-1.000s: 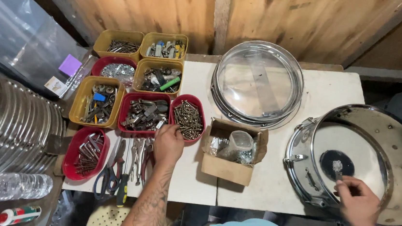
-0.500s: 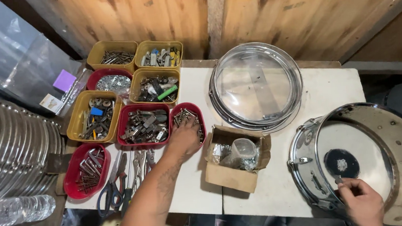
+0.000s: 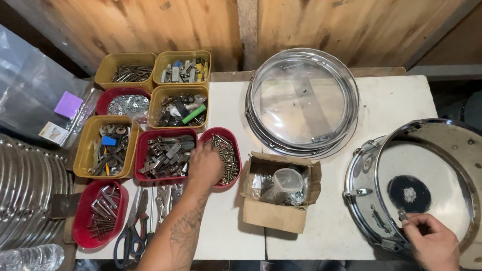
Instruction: The person sorts through various containers of hardware on a workbench, picking up and examining small metal parts like screws, washers, and latches. They handle a plastic bag of parts and move several yellow and red bins around the table to access different items.
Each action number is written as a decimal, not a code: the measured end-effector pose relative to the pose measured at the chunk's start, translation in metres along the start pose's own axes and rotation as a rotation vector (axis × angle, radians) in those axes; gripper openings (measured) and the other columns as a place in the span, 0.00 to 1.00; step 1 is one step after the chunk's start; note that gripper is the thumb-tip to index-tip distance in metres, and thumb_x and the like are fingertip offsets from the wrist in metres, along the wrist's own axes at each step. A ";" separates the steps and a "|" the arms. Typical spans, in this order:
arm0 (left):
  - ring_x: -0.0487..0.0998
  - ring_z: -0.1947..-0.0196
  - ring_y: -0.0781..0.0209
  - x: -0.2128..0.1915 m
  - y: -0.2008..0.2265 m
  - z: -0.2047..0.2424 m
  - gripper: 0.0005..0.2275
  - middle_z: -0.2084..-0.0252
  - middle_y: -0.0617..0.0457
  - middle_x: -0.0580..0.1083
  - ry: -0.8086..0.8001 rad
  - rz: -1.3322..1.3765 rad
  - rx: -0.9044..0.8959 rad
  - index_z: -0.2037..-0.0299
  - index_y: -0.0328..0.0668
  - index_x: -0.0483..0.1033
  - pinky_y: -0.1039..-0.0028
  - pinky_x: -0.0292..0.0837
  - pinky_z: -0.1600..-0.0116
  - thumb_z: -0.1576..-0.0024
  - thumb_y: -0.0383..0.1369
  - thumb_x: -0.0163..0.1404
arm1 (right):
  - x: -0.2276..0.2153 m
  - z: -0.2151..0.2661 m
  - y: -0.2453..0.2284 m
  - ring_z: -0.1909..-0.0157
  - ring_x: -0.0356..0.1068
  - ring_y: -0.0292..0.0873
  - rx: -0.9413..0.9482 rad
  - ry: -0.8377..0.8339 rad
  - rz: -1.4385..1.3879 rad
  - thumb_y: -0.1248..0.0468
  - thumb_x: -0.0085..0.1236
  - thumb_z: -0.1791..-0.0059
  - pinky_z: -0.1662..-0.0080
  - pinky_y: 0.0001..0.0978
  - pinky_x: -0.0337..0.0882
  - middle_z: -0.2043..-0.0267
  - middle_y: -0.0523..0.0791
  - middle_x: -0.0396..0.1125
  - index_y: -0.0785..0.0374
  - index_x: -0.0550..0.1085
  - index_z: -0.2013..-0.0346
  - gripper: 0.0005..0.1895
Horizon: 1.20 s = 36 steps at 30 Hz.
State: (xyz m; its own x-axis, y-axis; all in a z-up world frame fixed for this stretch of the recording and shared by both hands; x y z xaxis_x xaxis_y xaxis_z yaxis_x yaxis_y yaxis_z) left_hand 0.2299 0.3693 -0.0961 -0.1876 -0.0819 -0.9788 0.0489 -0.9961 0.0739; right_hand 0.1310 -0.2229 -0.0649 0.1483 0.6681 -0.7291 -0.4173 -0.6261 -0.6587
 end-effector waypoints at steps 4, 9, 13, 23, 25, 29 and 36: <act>0.49 0.24 0.42 -0.028 0.022 0.004 0.29 0.24 0.44 0.54 -0.143 0.129 0.037 0.31 0.41 0.61 0.47 0.37 0.22 0.47 0.21 0.41 | 0.000 -0.001 -0.002 0.51 0.73 0.37 -0.013 -0.006 0.036 0.60 0.63 0.51 0.48 0.30 0.65 0.55 0.39 0.79 0.62 0.81 0.66 0.08; 0.51 0.23 0.44 -0.020 0.035 0.026 0.33 0.23 0.46 0.52 -0.334 0.051 0.056 0.32 0.41 0.63 0.46 0.39 0.21 0.53 0.14 0.42 | -0.005 0.009 -0.010 0.54 0.73 0.37 0.071 0.004 0.045 0.60 0.65 0.51 0.50 0.30 0.66 0.58 0.38 0.78 0.59 0.83 0.64 0.07; 0.56 0.25 0.43 -0.032 0.038 0.043 0.23 0.24 0.44 0.55 -0.298 0.050 0.083 0.41 0.41 0.73 0.46 0.44 0.21 0.49 0.18 0.45 | -0.002 0.007 -0.008 0.52 0.73 0.39 0.089 -0.042 -0.007 0.61 0.63 0.51 0.48 0.31 0.65 0.56 0.42 0.79 0.64 0.82 0.64 0.08; 0.77 0.51 0.46 -0.016 0.014 0.013 0.23 0.58 0.42 0.78 -0.242 0.219 -0.053 0.43 0.42 0.73 0.59 0.71 0.37 0.46 0.14 0.37 | 0.005 -0.001 0.006 0.52 0.72 0.36 -0.035 -0.024 -0.129 0.66 0.64 0.51 0.46 0.26 0.65 0.56 0.42 0.77 0.66 0.79 0.67 0.05; 0.77 0.54 0.48 -0.013 0.005 0.003 0.31 0.56 0.42 0.77 -0.263 0.262 -0.136 0.33 0.45 0.69 0.64 0.77 0.43 0.47 0.11 0.35 | 0.004 -0.002 0.005 0.52 0.72 0.36 -0.058 -0.021 -0.172 0.67 0.64 0.50 0.45 0.25 0.65 0.57 0.43 0.77 0.67 0.78 0.69 0.05; 0.69 0.36 0.41 -0.019 0.017 -0.010 0.25 0.36 0.35 0.67 -0.282 0.141 -0.014 0.45 0.42 0.77 0.53 0.62 0.28 0.51 0.10 0.45 | 0.002 -0.002 0.003 0.51 0.73 0.38 0.003 -0.041 -0.050 0.64 0.64 0.51 0.46 0.29 0.65 0.56 0.42 0.78 0.65 0.81 0.67 0.06; 0.80 0.50 0.48 -0.026 0.011 -0.021 0.26 0.44 0.41 0.73 -0.265 0.164 -0.098 0.43 0.47 0.77 0.62 0.81 0.42 0.49 0.09 0.47 | -0.006 0.011 -0.019 0.51 0.73 0.38 0.080 -0.030 -0.026 0.63 0.64 0.52 0.46 0.29 0.65 0.55 0.41 0.78 0.63 0.82 0.66 0.06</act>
State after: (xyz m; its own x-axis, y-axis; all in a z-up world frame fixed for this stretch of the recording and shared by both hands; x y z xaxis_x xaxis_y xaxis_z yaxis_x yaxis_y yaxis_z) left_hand 0.2560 0.3610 -0.0737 -0.4181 -0.2600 -0.8704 0.1915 -0.9619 0.1954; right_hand 0.1276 -0.2109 -0.0459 0.1334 0.6964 -0.7051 -0.4838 -0.5752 -0.6596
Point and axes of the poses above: each hand's wrist, its own z-axis away from the middle knuckle, its own x-axis out of the palm, y = z × x, the point moved 10 cm from there along -z, towards the middle knuckle
